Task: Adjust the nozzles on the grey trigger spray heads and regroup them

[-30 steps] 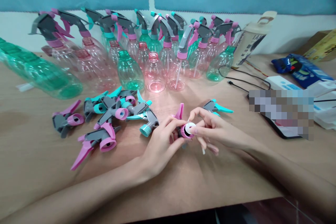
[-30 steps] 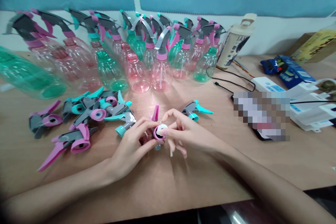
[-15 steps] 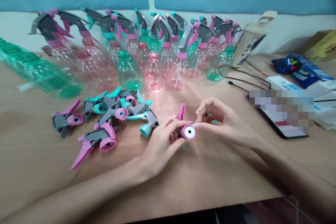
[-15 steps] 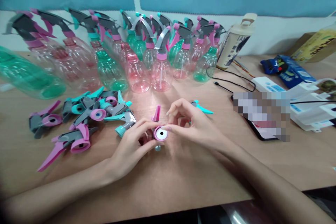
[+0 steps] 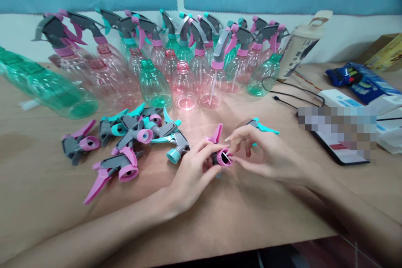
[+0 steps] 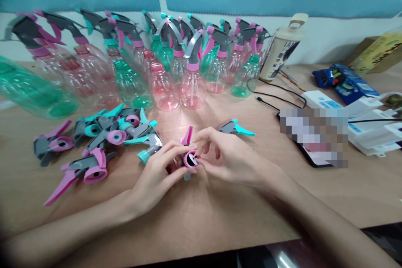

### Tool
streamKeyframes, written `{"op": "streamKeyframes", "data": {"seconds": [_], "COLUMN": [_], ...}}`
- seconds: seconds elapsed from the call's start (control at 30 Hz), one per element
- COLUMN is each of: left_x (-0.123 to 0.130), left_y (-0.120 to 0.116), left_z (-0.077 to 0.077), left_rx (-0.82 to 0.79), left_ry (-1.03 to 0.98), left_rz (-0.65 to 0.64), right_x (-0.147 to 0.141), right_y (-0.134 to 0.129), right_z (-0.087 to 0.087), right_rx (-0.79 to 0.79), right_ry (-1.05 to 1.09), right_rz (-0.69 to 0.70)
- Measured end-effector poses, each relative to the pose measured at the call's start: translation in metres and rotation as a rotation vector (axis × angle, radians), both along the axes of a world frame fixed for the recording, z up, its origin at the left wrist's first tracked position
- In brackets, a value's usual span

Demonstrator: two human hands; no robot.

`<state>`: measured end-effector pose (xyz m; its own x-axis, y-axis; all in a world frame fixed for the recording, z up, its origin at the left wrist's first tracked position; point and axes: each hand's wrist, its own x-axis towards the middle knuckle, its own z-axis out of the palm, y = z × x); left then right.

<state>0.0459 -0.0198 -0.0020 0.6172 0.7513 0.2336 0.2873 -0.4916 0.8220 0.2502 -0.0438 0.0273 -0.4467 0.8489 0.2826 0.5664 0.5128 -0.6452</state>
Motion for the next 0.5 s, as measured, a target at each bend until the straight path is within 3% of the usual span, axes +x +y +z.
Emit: {"op": "streamKeyframes", "data": {"seconds": [0.17, 0.5], "left_x": [-0.0007, -0.0007], "left_y": [-0.0001, -0.0017], "left_z": [-0.0009, -0.0036], "left_rx": [0.014, 0.066], "left_ry": [0.003, 0.024], "left_rz": [-0.004, -0.024], "right_x": [0.0004, -0.0024], "right_y": [-0.0010, -0.0025], "right_z": [-0.0013, -0.0010], "right_rx": [0.132, 0.199], "right_ry": [-0.053, -0.041], "right_rz": [0.001, -0.003]}}
